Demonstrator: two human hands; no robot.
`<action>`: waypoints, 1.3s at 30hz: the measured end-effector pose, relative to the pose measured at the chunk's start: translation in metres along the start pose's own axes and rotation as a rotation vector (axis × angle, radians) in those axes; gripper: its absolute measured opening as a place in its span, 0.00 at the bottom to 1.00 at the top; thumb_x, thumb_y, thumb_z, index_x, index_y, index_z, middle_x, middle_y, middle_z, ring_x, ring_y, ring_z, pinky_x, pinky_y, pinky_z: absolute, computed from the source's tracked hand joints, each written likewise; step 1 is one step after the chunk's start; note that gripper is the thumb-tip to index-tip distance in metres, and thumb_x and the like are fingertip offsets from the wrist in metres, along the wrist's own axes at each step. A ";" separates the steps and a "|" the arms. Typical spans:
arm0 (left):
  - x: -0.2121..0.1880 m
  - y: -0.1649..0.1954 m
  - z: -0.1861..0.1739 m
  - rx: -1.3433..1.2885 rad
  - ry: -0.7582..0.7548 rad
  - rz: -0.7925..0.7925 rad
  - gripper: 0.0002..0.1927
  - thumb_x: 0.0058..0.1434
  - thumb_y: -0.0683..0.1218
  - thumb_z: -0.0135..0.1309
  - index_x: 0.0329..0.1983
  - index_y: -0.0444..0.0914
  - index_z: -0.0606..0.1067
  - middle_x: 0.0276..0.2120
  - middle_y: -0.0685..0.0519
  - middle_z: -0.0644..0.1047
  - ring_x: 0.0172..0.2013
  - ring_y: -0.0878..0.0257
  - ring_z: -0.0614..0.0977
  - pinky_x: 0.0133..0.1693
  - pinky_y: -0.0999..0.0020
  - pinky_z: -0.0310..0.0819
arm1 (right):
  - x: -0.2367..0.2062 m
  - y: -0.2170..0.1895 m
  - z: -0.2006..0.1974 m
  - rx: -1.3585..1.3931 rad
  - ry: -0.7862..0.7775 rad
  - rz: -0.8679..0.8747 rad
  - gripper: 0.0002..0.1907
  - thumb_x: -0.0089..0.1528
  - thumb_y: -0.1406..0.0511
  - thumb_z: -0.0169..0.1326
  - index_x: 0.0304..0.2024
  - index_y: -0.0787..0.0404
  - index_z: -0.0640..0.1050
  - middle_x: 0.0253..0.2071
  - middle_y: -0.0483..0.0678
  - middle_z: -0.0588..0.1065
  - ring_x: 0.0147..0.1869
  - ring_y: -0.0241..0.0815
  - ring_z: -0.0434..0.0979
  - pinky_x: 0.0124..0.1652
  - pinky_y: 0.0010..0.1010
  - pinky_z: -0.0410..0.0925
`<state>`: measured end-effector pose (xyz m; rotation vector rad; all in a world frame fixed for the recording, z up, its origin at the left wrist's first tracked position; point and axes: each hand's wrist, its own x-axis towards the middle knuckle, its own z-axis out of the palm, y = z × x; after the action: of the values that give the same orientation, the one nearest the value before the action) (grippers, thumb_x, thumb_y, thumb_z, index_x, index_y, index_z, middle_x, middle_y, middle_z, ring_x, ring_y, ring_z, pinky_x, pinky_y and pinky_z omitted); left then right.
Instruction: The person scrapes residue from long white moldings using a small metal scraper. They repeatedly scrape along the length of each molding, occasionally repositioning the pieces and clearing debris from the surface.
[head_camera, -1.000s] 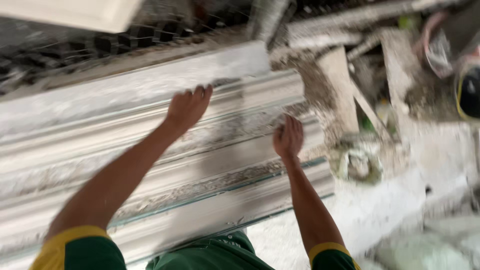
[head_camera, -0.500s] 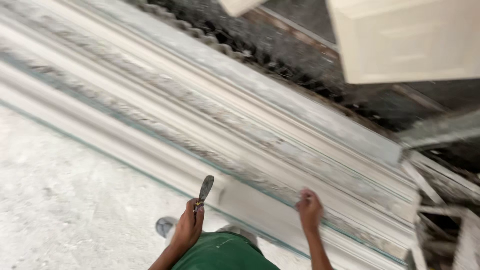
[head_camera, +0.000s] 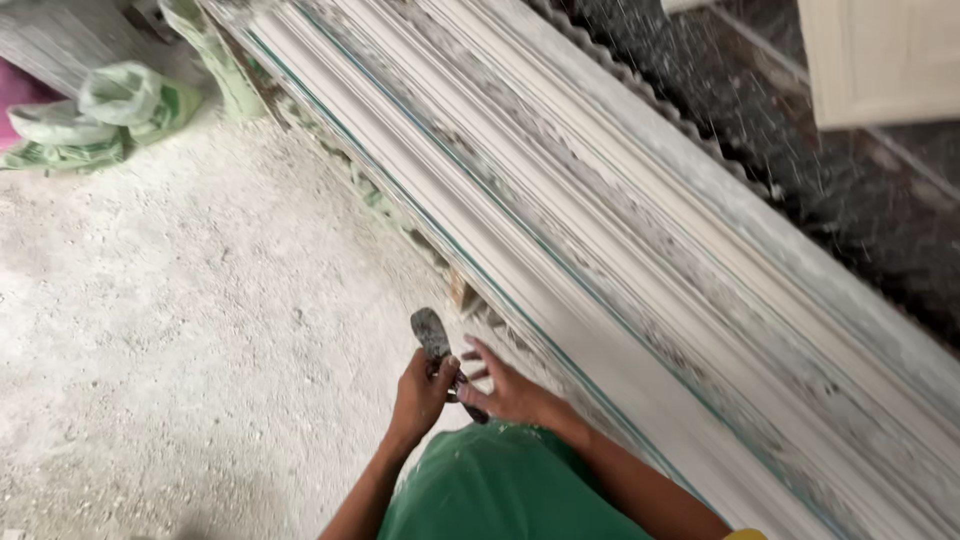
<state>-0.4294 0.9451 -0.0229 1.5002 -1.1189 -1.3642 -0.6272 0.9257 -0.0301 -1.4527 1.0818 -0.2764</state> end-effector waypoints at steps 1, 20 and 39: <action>0.010 -0.001 -0.008 -0.106 0.019 -0.014 0.14 0.66 0.48 0.53 0.42 0.31 0.71 0.31 0.47 0.82 0.30 0.64 0.86 0.29 0.65 0.83 | 0.019 -0.010 0.002 -0.030 0.009 -0.100 0.45 0.66 0.58 0.55 0.77 0.57 0.47 0.65 0.55 0.64 0.64 0.47 0.71 0.52 0.39 0.74; 0.448 0.121 -0.152 0.781 0.133 0.591 0.32 0.64 0.44 0.50 0.69 0.25 0.59 0.66 0.23 0.58 0.61 0.26 0.67 0.58 0.39 0.68 | 0.414 -0.160 -0.185 -0.347 0.418 -0.146 0.25 0.62 0.59 0.60 0.62 0.56 0.75 0.48 0.56 0.82 0.46 0.52 0.83 0.45 0.41 0.73; 0.947 0.162 -0.156 1.273 -0.290 1.024 0.06 0.52 0.43 0.56 0.30 0.38 0.82 0.32 0.46 0.81 0.34 0.55 0.82 0.38 0.56 0.80 | 0.755 -0.232 -0.464 -0.530 0.147 0.406 0.23 0.64 0.54 0.57 0.60 0.50 0.78 0.35 0.52 0.83 0.28 0.43 0.78 0.38 0.39 0.74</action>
<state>-0.2640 -0.0092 -0.1234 1.0402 -2.7001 -0.0217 -0.4566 0.0257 -0.0371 -1.6411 1.6225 0.2142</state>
